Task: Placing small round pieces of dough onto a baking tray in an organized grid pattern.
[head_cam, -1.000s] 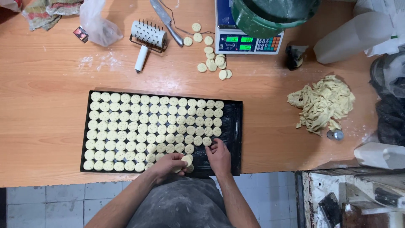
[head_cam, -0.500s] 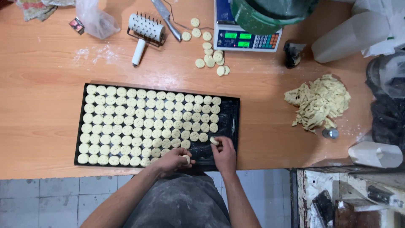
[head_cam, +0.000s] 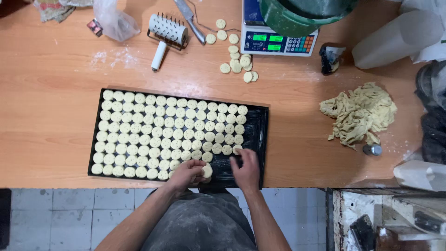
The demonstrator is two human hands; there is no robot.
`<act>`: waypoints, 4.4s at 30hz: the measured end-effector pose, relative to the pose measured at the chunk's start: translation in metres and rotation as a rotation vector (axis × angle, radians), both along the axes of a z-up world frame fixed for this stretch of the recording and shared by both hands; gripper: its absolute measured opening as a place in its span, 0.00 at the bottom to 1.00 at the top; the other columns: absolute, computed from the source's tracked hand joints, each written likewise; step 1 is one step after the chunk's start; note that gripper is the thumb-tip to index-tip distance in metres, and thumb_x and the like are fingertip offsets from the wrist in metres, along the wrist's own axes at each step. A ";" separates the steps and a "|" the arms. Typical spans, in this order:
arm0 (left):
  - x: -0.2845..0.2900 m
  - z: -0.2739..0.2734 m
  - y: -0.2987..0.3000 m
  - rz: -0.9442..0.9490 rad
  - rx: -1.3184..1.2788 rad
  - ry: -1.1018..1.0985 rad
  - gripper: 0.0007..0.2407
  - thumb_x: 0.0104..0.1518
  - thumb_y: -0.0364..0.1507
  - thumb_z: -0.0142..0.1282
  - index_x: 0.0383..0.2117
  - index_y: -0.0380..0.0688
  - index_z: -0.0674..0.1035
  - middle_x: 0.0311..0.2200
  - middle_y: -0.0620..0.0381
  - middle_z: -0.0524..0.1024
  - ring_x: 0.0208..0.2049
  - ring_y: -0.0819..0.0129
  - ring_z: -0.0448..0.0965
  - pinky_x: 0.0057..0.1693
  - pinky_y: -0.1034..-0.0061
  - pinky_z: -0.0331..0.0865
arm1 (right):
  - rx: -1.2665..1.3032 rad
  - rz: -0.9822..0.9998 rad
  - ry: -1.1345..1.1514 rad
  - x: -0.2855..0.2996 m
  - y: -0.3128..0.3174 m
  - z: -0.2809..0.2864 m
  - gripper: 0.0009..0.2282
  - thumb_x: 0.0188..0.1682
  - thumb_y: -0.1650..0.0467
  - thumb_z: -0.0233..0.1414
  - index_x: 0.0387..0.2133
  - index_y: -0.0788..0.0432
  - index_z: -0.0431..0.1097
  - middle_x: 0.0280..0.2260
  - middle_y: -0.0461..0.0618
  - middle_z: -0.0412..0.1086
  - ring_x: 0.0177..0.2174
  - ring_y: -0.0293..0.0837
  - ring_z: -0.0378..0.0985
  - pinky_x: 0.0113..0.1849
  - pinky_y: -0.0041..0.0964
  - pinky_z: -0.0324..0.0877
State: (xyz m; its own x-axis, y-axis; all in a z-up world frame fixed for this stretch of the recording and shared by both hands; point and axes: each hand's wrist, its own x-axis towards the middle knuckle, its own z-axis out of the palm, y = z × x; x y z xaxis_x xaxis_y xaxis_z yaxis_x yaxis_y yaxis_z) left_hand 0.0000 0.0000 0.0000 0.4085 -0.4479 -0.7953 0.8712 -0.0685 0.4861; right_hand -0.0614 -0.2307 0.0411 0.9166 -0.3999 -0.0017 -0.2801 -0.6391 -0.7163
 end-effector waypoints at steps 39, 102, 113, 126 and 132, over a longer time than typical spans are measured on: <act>0.015 0.003 0.094 -0.175 0.189 -0.450 0.16 0.55 0.25 0.55 0.51 0.41 0.80 0.42 0.54 0.82 0.40 0.70 0.81 0.49 0.78 0.75 | -0.096 0.398 0.004 -0.033 0.108 -0.017 0.10 0.49 0.64 0.61 0.41 0.52 0.77 0.41 0.48 0.77 0.41 0.49 0.80 0.42 0.43 0.75; 0.157 0.026 -0.118 -0.374 0.180 -0.575 0.11 0.60 0.28 0.54 0.47 0.40 0.79 0.38 0.58 0.84 0.38 0.72 0.83 0.47 0.77 0.76 | 0.016 0.296 0.138 -0.001 -0.053 -0.024 0.09 0.45 0.76 0.59 0.39 0.60 0.74 0.48 0.52 0.73 0.45 0.52 0.77 0.44 0.43 0.75; 0.281 -0.010 -0.172 -0.436 0.671 -1.200 0.19 0.54 0.29 0.60 0.52 0.37 0.76 0.49 0.40 0.76 0.48 0.47 0.77 0.53 0.59 0.75 | -0.209 0.067 0.165 0.174 -0.117 -0.007 0.21 0.46 0.64 0.60 0.51 0.61 0.68 0.52 0.61 0.68 0.53 0.61 0.69 0.52 0.53 0.68; 0.310 -0.018 -0.224 -0.337 0.751 -1.129 0.21 0.50 0.28 0.63 0.50 0.36 0.71 0.48 0.39 0.71 0.52 0.42 0.70 0.52 0.55 0.73 | 0.149 0.025 0.237 0.324 -0.132 -0.075 0.27 0.41 0.65 0.65 0.55 0.57 0.66 0.53 0.55 0.68 0.51 0.51 0.74 0.50 0.41 0.72; 0.295 -0.029 -0.189 -0.066 0.193 -0.733 0.23 0.50 0.26 0.61 0.53 0.39 0.69 0.51 0.43 0.73 0.55 0.48 0.73 0.60 0.60 0.70 | 0.715 0.104 0.105 0.305 -0.119 -0.064 0.24 0.44 0.74 0.59 0.56 0.56 0.65 0.56 0.51 0.67 0.56 0.47 0.71 0.57 0.39 0.69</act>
State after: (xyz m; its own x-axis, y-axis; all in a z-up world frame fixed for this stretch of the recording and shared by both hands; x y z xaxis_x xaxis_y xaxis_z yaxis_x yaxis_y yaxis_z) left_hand 0.2946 -0.1887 -0.0287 0.8396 -0.3703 -0.3975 0.3211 -0.2519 0.9129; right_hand 0.2432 -0.3495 -0.0232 0.9306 -0.1789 -0.3194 -0.3332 -0.0525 -0.9414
